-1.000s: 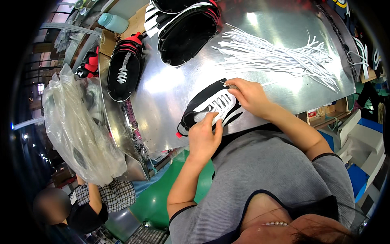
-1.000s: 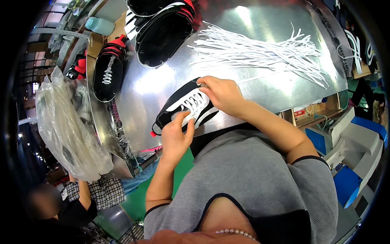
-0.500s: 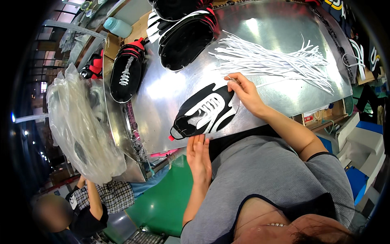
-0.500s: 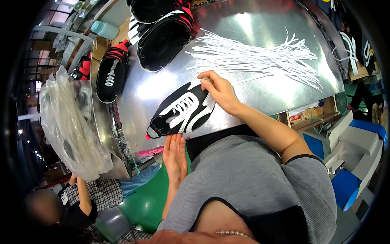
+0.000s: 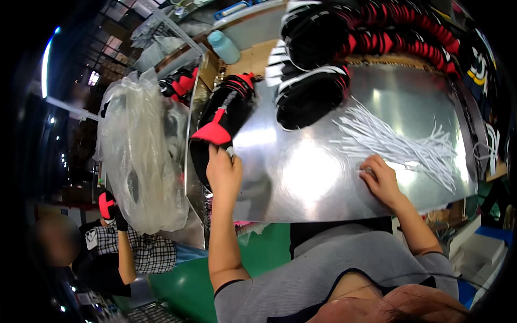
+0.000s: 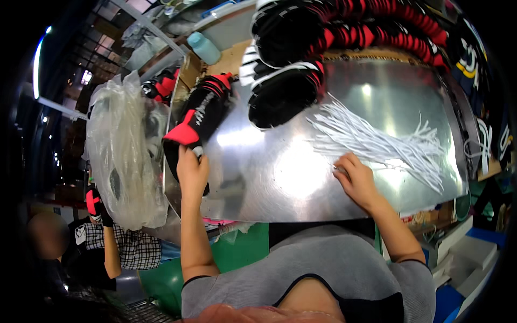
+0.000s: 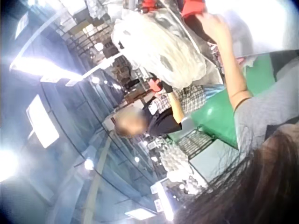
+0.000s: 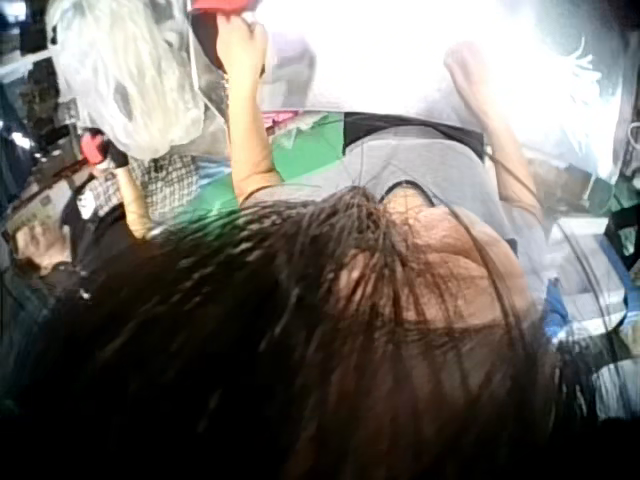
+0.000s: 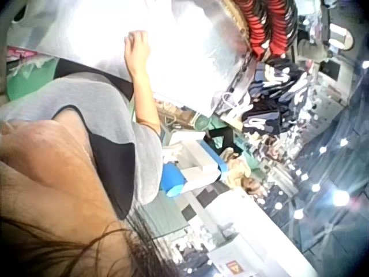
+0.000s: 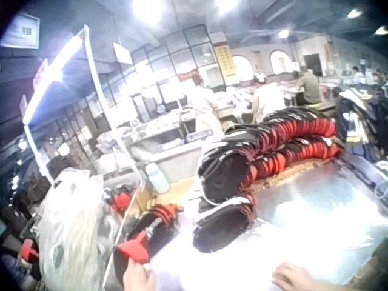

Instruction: The person laces a black and white shoe by threading white laces through the eyelets and pulling them tight by hand.

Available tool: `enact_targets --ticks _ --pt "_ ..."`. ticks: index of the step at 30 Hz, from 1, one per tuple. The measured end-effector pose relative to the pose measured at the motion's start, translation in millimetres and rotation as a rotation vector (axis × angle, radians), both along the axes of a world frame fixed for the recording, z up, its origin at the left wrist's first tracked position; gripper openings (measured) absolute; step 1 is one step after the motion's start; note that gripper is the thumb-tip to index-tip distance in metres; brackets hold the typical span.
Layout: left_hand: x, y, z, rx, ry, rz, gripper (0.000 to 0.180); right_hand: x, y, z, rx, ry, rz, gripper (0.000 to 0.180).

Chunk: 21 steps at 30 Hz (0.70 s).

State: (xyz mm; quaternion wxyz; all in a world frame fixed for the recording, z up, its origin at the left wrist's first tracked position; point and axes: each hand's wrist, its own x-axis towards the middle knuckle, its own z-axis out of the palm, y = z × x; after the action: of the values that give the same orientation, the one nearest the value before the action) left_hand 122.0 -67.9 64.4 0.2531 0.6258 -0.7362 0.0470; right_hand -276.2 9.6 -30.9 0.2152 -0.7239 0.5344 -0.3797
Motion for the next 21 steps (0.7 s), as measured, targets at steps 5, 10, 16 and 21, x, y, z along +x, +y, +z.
enact_targets --ticks 5,10,16,21 --pt "18.1 -136.5 -78.4 0.07 -0.409 0.231 0.029 -5.0 10.7 0.5 0.113 0.272 -0.141 0.029" --pt "29.8 -213.8 -117.0 0.084 -0.23 -0.006 0.044 -14.1 13.0 -6.5 0.164 0.348 -0.091 0.018" --pt "12.8 -163.2 -110.9 -0.067 0.062 -0.129 0.058 16.2 -2.3 15.2 0.274 -0.06 0.014 0.017" --pt "-65.1 -105.4 -121.5 -0.102 0.456 -0.241 0.033 81.2 -7.1 61.3 0.569 -0.694 0.384 0.018"
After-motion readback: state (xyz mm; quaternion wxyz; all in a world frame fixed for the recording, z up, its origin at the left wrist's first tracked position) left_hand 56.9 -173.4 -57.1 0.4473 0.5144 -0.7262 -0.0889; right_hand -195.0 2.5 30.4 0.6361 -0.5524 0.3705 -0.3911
